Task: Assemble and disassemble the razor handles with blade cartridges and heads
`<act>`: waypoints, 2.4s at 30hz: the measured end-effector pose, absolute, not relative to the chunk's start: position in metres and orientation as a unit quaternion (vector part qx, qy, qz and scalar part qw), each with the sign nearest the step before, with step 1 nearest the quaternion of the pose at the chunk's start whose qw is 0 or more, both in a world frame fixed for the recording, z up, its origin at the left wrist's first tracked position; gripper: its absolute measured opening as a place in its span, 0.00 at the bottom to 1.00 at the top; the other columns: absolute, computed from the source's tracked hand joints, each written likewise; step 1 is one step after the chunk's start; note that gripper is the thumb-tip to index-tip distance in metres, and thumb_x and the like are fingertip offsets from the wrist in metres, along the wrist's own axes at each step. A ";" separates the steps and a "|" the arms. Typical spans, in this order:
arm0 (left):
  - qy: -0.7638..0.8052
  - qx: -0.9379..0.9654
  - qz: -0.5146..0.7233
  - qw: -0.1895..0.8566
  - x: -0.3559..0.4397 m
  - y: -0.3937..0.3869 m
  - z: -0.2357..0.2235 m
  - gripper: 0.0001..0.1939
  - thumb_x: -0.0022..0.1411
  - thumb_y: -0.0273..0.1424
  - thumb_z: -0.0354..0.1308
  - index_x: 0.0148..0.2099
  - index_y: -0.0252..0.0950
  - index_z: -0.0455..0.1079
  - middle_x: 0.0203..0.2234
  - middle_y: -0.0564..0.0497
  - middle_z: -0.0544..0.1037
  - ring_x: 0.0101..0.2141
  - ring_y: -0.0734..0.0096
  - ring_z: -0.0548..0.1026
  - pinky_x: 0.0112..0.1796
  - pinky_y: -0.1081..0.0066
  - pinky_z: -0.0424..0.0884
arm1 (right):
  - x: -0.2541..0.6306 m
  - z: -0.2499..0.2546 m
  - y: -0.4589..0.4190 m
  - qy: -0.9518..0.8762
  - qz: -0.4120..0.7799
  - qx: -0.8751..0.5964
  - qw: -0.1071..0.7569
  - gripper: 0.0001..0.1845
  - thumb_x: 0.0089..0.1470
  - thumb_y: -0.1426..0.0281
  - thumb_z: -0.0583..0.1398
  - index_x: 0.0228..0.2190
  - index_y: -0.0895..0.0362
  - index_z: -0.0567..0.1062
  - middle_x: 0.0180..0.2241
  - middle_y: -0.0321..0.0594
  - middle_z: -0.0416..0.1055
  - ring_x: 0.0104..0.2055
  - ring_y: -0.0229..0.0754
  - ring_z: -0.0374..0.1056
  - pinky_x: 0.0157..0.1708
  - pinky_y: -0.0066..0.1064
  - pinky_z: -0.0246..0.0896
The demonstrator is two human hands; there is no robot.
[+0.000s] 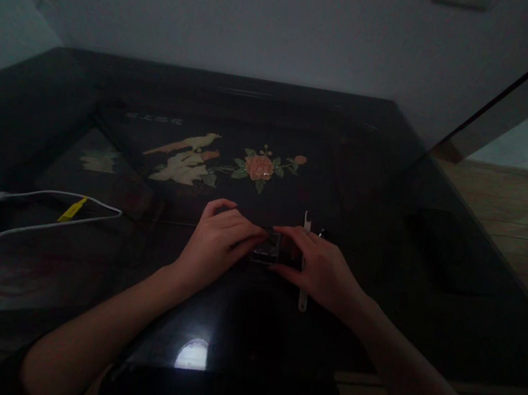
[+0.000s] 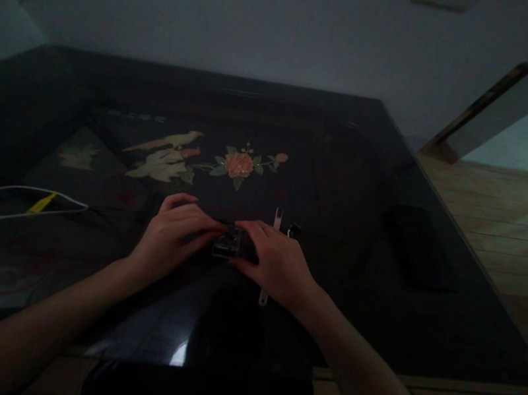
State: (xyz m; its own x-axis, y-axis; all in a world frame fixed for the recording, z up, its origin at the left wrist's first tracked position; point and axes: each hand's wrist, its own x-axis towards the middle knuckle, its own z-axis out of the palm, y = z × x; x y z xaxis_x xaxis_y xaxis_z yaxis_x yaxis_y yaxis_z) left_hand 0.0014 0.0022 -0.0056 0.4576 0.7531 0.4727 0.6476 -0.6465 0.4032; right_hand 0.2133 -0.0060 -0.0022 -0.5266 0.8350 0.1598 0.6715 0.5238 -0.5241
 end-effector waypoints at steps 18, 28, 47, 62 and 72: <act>0.445 0.840 0.287 0.120 0.003 0.004 -0.009 0.02 0.60 0.29 0.59 0.34 0.38 0.70 0.26 0.56 0.78 0.30 0.71 0.74 0.48 0.59 0.63 | 0.211 0.002 -0.007 -0.833 0.203 -0.480 0.186 0.27 0.49 0.69 0.67 0.50 0.59 0.69 0.41 0.45 0.75 0.41 0.48 0.73 0.39 0.38 0.68; 0.439 0.845 0.269 0.147 0.002 0.006 -0.006 0.07 0.60 0.26 0.59 0.43 0.38 0.71 0.30 0.54 0.78 0.35 0.69 0.74 0.50 0.59 0.60 | 0.210 0.000 -0.008 -0.834 0.203 -0.472 0.201 0.27 0.48 0.69 0.67 0.50 0.60 0.69 0.45 0.47 0.75 0.43 0.48 0.73 0.41 0.38 0.68; 0.324 0.910 0.259 0.016 -0.004 0.009 -0.005 0.08 0.66 0.28 0.53 0.44 0.36 0.72 0.32 0.51 0.79 0.35 0.70 0.75 0.49 0.62 0.62 | 0.209 0.003 -0.008 -0.834 0.207 -0.475 0.187 0.28 0.48 0.69 0.68 0.51 0.62 0.69 0.40 0.46 0.75 0.38 0.46 0.73 0.37 0.36 0.67; 0.366 0.852 0.351 0.129 0.000 0.002 0.000 0.08 0.62 0.27 0.56 0.42 0.39 0.75 0.28 0.55 0.81 0.28 0.74 0.76 0.48 0.63 0.65 | 0.211 0.004 -0.007 -0.824 0.222 -0.489 0.179 0.27 0.49 0.69 0.67 0.50 0.59 0.69 0.36 0.43 0.76 0.37 0.46 0.73 0.36 0.35 0.66; 0.448 0.716 0.389 0.367 0.004 -0.001 0.008 0.09 0.63 0.31 0.55 0.42 0.36 0.75 0.36 0.50 0.81 0.38 0.68 0.77 0.40 0.70 0.72 | 0.212 0.003 -0.007 -0.824 0.229 -0.481 0.192 0.26 0.49 0.69 0.66 0.50 0.58 0.69 0.42 0.45 0.76 0.40 0.47 0.73 0.39 0.37 0.67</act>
State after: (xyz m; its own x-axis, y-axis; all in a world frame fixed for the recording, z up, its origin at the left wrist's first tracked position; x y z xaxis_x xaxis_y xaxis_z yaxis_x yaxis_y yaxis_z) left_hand 0.0037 -0.0009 0.0082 0.2947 0.9280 0.2281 0.3564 -0.3282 0.8748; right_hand 0.2122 -0.0066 0.0031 -0.4625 0.8813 0.0964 0.7050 0.4316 -0.5628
